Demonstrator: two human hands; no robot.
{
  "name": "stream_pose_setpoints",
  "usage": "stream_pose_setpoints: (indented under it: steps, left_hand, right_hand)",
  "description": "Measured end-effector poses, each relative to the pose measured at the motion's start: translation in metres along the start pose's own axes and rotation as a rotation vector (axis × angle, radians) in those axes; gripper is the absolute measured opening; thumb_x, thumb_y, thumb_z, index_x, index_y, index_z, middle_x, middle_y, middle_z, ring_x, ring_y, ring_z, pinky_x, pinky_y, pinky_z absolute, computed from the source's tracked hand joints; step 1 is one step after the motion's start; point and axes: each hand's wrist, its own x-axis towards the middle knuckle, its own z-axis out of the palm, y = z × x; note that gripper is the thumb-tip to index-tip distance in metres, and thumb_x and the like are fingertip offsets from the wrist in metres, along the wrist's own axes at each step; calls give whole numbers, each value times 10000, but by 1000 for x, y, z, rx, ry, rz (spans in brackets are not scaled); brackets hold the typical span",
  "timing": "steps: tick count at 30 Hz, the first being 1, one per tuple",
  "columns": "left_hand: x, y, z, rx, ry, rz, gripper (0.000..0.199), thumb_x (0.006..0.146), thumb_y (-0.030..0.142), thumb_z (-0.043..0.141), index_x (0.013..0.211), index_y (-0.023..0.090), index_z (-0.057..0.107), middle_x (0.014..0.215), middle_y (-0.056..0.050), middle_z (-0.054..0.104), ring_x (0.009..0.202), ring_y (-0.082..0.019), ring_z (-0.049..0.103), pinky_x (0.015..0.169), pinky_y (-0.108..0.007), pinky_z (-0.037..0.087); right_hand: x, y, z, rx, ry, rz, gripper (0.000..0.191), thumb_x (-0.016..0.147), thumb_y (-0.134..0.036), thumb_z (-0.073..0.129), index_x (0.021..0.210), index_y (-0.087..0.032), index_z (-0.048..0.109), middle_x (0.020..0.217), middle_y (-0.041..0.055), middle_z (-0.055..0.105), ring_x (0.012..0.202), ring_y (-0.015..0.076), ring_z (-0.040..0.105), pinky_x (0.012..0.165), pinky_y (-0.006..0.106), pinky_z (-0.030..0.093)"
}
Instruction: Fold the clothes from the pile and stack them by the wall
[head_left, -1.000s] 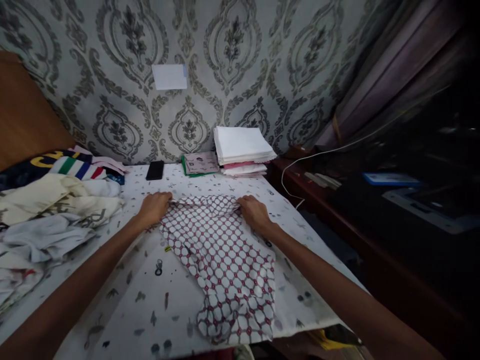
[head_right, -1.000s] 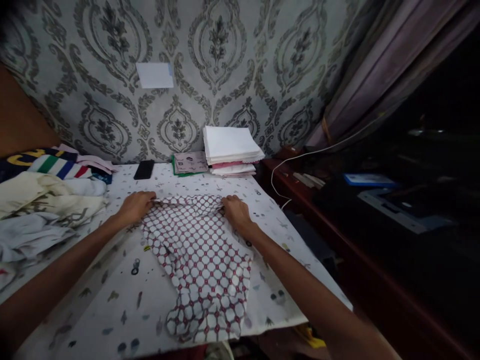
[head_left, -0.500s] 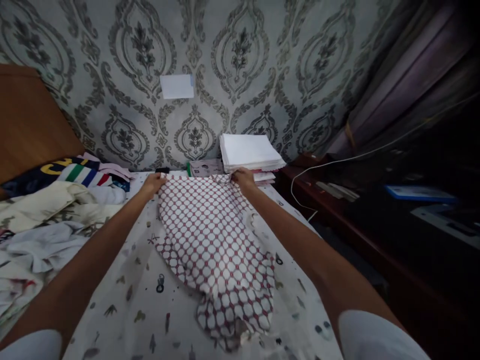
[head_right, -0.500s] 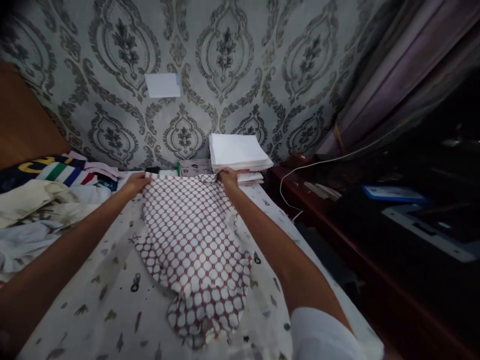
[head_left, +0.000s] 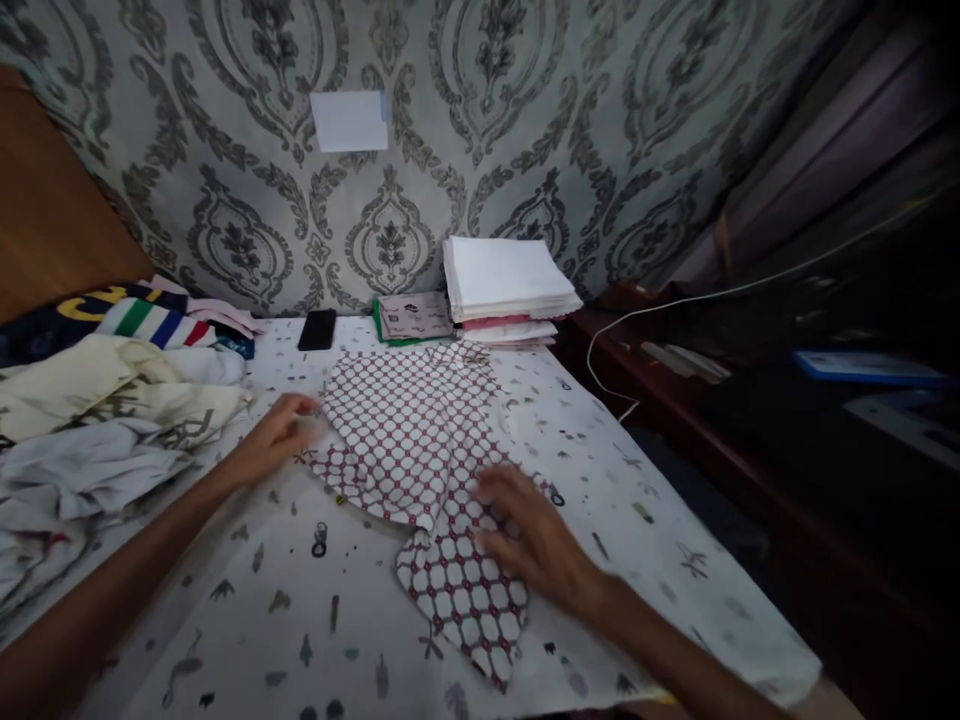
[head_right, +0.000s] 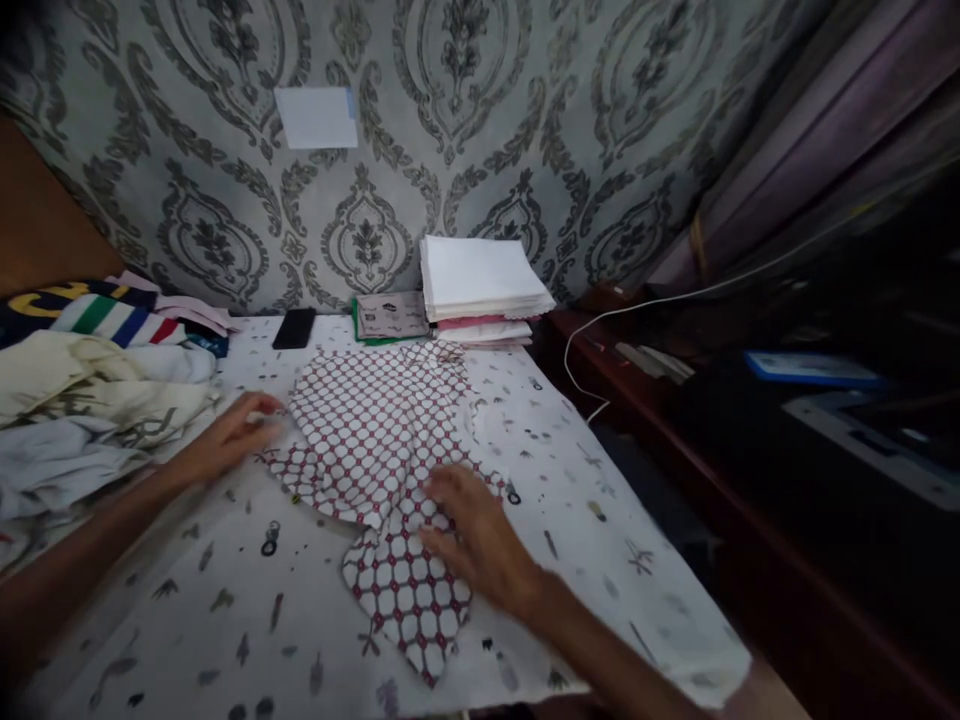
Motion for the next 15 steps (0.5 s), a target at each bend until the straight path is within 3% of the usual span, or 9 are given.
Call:
stream_pose_setpoints:
  steps: [2,4,7,9,12,15]
  left_hand:
    - [-30,5,2,155,-185,173,404,863,484,596,1193,253,563,1249,-68,551,1158,-242,549,942,-361,502]
    - [-47,8,6,299,-274,270,336,902,435,564,1191,266,578,1263,-69,553,1162,-238,536,964,-351,474]
    - [-52,11,14,434,-197,326,268,980,344,391,1096,235,607,1179,-82,610,1102,-231,560,946,-351,461]
    - [-49,13,15,446,-139,325,304,990,304,317,1048,224,605,1123,-82,643,1059,-223,588,926,-344,467]
    - [-53,21,4,406,-124,330,294,971,288,307,929,217,589,1092,-76,666,1003,-204,621,880,-304,478]
    - [-67,36,-17,429,-129,316,283,935,257,308,797,213,551,921,-61,663,831,-181,622,757,-270,470]
  right_hand:
    - [-42,-25,10,-43,-131,-118,545,862,-530,651,1331,-270,556,1297,136,595,1180,292,567,966,456,510]
    - [-64,-39,21,-110,-161,-157,568,852,-459,694,1357,-250,540,1265,143,626,1154,304,579,970,489,504]
    - [-66,-45,34,-159,-101,-129,243,940,-214,546,1167,-217,634,1121,115,687,1045,262,613,915,466,522]
    - [-59,-47,35,-128,-82,-118,231,948,-119,443,1001,-211,649,1012,90,698,956,231,620,861,424,533]
    - [-52,-52,19,13,-83,-21,225,972,-153,397,976,-224,611,982,73,681,917,200,616,839,365,532]
    - [-52,-57,-10,163,-43,160,218,1021,-320,367,962,-240,561,899,44,644,818,174,597,758,307,518]
